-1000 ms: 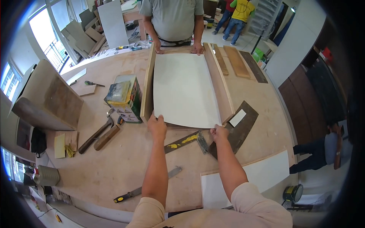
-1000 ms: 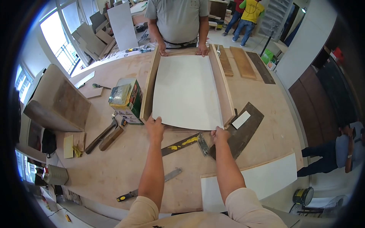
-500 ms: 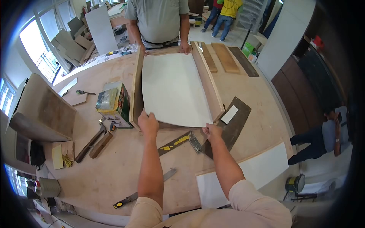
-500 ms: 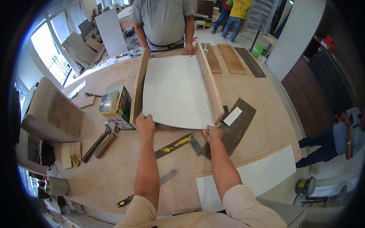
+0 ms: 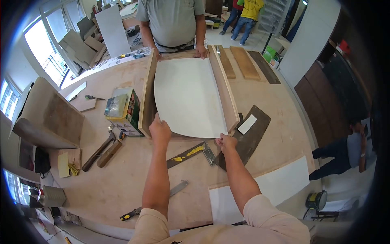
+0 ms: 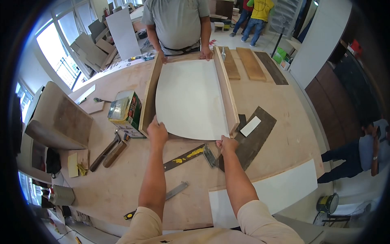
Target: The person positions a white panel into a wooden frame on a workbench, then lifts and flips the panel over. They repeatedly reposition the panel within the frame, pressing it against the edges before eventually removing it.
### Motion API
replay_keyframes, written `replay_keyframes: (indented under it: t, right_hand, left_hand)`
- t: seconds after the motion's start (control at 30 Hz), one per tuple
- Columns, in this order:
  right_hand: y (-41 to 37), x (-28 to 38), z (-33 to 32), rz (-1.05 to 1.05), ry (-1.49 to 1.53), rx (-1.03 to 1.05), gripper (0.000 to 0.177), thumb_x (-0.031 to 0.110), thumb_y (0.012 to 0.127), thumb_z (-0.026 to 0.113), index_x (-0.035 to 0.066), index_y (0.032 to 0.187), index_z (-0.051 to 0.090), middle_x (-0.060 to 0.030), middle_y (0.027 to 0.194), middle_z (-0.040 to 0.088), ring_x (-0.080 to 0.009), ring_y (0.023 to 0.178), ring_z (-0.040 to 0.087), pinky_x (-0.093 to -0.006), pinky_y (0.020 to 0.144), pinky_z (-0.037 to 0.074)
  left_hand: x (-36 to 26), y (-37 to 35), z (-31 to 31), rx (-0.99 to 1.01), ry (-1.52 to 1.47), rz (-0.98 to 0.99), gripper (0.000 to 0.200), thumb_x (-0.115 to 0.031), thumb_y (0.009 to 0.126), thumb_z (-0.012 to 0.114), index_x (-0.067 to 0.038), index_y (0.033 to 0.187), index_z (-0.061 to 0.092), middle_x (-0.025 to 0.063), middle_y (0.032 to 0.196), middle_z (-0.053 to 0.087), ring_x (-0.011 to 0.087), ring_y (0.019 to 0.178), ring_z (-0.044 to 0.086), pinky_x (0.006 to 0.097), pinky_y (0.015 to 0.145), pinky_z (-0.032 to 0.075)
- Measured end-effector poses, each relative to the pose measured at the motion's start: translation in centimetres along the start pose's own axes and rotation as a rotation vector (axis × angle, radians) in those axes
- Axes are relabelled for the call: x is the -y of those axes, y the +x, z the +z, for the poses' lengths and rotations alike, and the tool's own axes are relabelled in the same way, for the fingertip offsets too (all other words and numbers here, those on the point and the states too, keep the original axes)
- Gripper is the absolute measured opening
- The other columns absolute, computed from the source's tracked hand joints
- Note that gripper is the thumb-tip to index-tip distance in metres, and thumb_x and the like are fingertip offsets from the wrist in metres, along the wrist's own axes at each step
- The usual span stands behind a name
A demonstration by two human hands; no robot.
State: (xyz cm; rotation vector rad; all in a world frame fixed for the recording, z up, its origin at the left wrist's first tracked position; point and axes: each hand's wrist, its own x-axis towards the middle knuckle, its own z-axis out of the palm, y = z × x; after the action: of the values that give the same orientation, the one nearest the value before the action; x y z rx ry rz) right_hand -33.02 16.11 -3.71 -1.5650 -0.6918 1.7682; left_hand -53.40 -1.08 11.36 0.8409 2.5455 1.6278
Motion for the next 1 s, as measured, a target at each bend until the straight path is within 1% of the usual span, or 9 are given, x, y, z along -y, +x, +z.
replay_keyframes:
  t: [0.07, 0.27, 0.37, 0.6, 0.7, 0.8, 0.83, 0.93, 1.0]
  right_hand:
    - [-0.2, 0.1, -0.1, 0.022, -0.015, 0.003, 0.020, 0.004, 0.088, 0.065, -0.011, 0.100, 0.057, -0.0169, 0.081, 0.065, -0.0238, 0.058, 0.065, -0.0314, 0.049, 0.052]
    - [-0.8, 0.9, -0.1, 0.070, -0.009, 0.023, 0.019, 0.003, 0.089, 0.063, -0.010, 0.103, 0.057, -0.0164, 0.082, 0.064, -0.0248, 0.061, 0.065, -0.0303, 0.051, 0.053]
    - [-1.3, 1.6, -0.3, 0.079, -0.003, 0.062, 0.019, 0.004, 0.090, 0.063, -0.009, 0.102, 0.058, -0.0157, 0.082, 0.064, -0.0246, 0.063, 0.066, -0.0289, 0.053, 0.054]
    - [-0.7, 1.0, -0.4, 0.094, 0.029, 0.039, 0.016, 0.005, 0.091, 0.063, -0.007, 0.100, 0.058, -0.0157, 0.082, 0.064, -0.0236, 0.063, 0.066, -0.0277, 0.050, 0.054]
    - [-0.2, 1.0, -0.6, 0.104, 0.049, 0.076, 0.016, 0.004, 0.091, 0.063, -0.007, 0.101, 0.058, -0.0159, 0.082, 0.064, -0.0238, 0.064, 0.066, -0.0276, 0.050, 0.054]
    - [-0.7, 0.9, -0.5, 0.095, -0.021, 0.075, 0.017, 0.004, 0.090, 0.063, -0.007, 0.102, 0.057, -0.0164, 0.082, 0.064, -0.0240, 0.065, 0.066, -0.0273, 0.050, 0.054]
    - [-0.6, 0.8, -0.5, 0.095, -0.021, 0.074, 0.017, 0.003, 0.090, 0.063, -0.007, 0.103, 0.057, -0.0163, 0.082, 0.064, -0.0240, 0.065, 0.066, -0.0272, 0.050, 0.054]
    - [-0.2, 0.4, -0.6, 0.103, -0.001, 0.089, 0.017, 0.003, 0.091, 0.062, -0.007, 0.104, 0.057, -0.0157, 0.081, 0.064, -0.0237, 0.064, 0.066, -0.0269, 0.051, 0.055]
    - [0.0, 1.0, -0.9, 0.105, 0.030, 0.132, 0.017, 0.003, 0.091, 0.062, -0.007, 0.103, 0.057, -0.0151, 0.081, 0.064, -0.0231, 0.063, 0.066, -0.0268, 0.051, 0.055]
  left_hand:
    - [-0.5, -0.4, 0.8, -0.007, 0.002, 0.047, 0.037, 0.001, 0.083, 0.046, 0.000, 0.118, 0.061, 0.0258, 0.098, 0.067, 0.0435, 0.095, 0.064, 0.0457, 0.083, 0.050]
    - [-2.1, 1.1, 0.5, 0.031, 0.085, 0.025, 0.034, 0.001, 0.085, 0.045, 0.000, 0.116, 0.059, 0.0281, 0.092, 0.066, 0.0454, 0.092, 0.064, 0.0486, 0.079, 0.051]
    - [-0.7, 0.5, -0.4, -0.021, -0.103, 0.075, 0.033, 0.000, 0.084, 0.045, 0.001, 0.114, 0.058, 0.0297, 0.090, 0.065, 0.0465, 0.090, 0.063, 0.0496, 0.078, 0.051]
    - [-3.5, 1.8, 0.3, 0.107, 0.147, 0.031, 0.038, 0.004, 0.083, 0.043, 0.002, 0.119, 0.056, 0.0289, 0.089, 0.066, 0.0466, 0.088, 0.064, 0.0481, 0.076, 0.052]
    - [0.9, 1.4, -0.1, 0.046, -0.228, 0.046, 0.042, 0.004, 0.083, 0.042, 0.000, 0.122, 0.055, 0.0288, 0.090, 0.066, 0.0469, 0.089, 0.063, 0.0485, 0.077, 0.052]
    - [2.2, -0.1, 1.6, -0.061, -0.132, 0.206, 0.044, 0.004, 0.083, 0.042, -0.001, 0.125, 0.054, 0.0289, 0.091, 0.066, 0.0471, 0.089, 0.063, 0.0481, 0.077, 0.052]
    - [-0.3, -0.4, 1.1, -0.010, -0.021, 0.096, 0.043, 0.003, 0.084, 0.043, -0.002, 0.125, 0.054, 0.0293, 0.090, 0.065, 0.0470, 0.088, 0.063, 0.0473, 0.076, 0.052]
    - [-3.4, 1.2, -0.6, 0.109, 0.070, -0.010, 0.041, 0.005, 0.085, 0.045, -0.001, 0.125, 0.056, 0.0263, 0.101, 0.067, 0.0436, 0.099, 0.063, 0.0435, 0.084, 0.051]
    - [-0.4, 0.9, -0.5, 0.080, -0.018, -0.025, 0.041, 0.004, 0.086, 0.045, -0.001, 0.125, 0.056, 0.0270, 0.101, 0.066, 0.0439, 0.099, 0.062, 0.0446, 0.085, 0.050]
